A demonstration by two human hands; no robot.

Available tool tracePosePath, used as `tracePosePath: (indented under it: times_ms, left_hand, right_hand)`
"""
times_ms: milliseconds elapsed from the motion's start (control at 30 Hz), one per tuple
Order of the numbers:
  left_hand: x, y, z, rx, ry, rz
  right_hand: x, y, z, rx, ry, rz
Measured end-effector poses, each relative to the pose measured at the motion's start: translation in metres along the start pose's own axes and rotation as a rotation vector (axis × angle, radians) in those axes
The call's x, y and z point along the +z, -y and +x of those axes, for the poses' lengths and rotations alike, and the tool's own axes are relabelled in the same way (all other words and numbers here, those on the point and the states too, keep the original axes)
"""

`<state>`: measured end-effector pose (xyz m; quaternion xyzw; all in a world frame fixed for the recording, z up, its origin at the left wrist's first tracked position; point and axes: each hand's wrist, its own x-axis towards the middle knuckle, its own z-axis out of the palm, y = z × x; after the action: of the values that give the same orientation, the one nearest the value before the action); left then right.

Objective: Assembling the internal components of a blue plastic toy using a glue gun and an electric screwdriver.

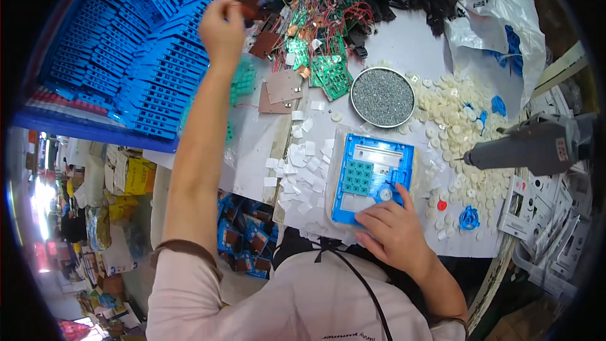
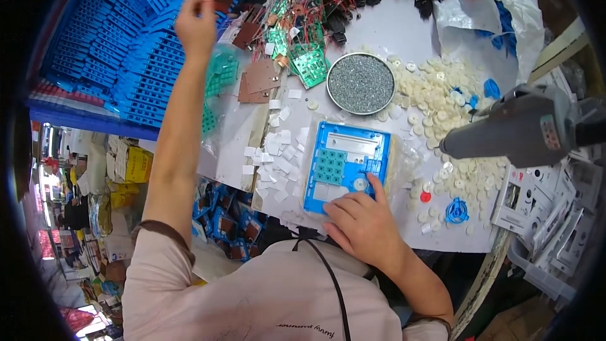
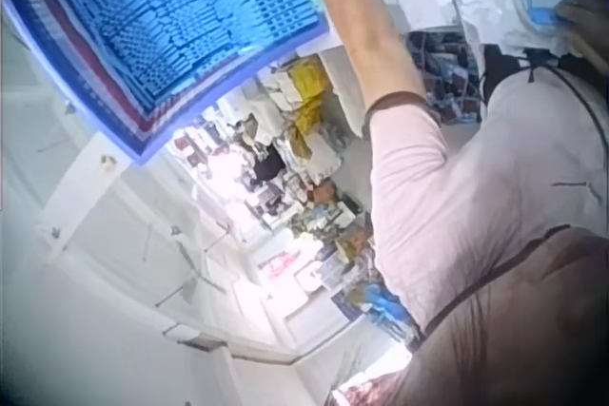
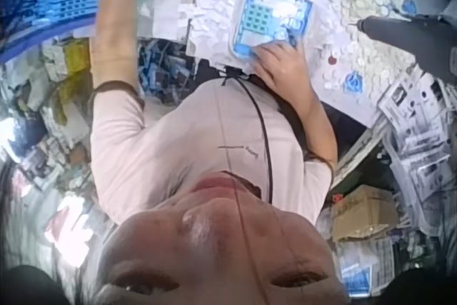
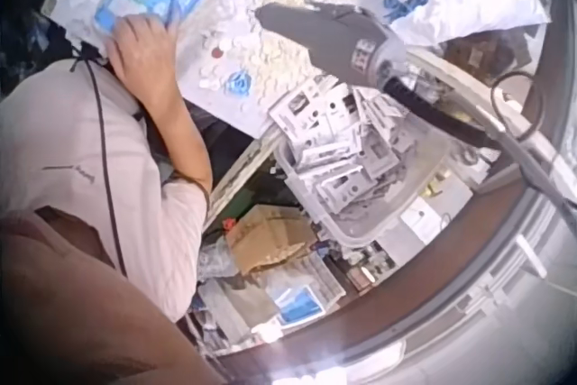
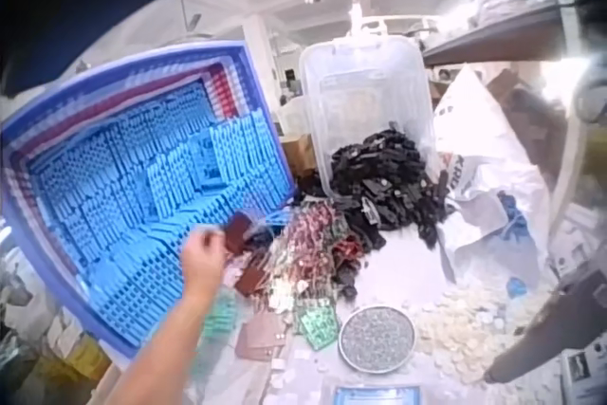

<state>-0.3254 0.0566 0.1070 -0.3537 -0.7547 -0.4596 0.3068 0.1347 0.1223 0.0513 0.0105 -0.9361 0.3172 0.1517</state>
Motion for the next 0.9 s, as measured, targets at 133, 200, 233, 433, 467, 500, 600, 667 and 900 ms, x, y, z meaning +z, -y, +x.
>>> tracePosePath:
  times_ms: [133,200,233,433,467,500,600,667,900]
  left_hand:
    - [-0.028,0.016,0.003,-0.682,-0.213,-0.86]
    - [-0.036,-0.012,-0.025,-0.779,-0.075,-1.118]
    - [-0.041,-0.03,-0.044,-0.83,0.012,-1.163]
    - [-0.082,-0.14,-0.154,-1.107,0.304,-1.378]
    - [-0.087,-0.152,-0.167,-1.131,0.314,-1.375]
    - [-0.096,-0.162,-0.176,-1.153,0.316,-1.362]
    - [-0.13,-0.176,-0.19,-1.291,0.516,-1.136]
    - [-0.165,-0.155,-0.179,-1.101,1.156,-0.585]
    - [-0.166,-0.151,-0.184,-0.48,0.696,-0.602]
  right_hand:
    - [0.004,0.002,0.004,-0.027,-0.044,0.022]
    - [0.0,0.001,0.007,-0.03,-0.075,0.042]
    - [-0.002,0.002,0.01,-0.009,-0.123,0.109]
    - [-0.011,0.008,0.066,0.461,-0.158,1.058]
    - [-0.008,0.006,0.076,0.462,-0.115,1.225]
    - [-0.004,0.007,0.081,0.454,-0.062,1.398]
    - [0.018,0.005,0.079,0.412,-0.065,1.572]
    - [0.011,0.008,0.074,0.417,-0.106,1.418]
    - [0.006,0.026,0.076,0.301,-0.102,1.404]
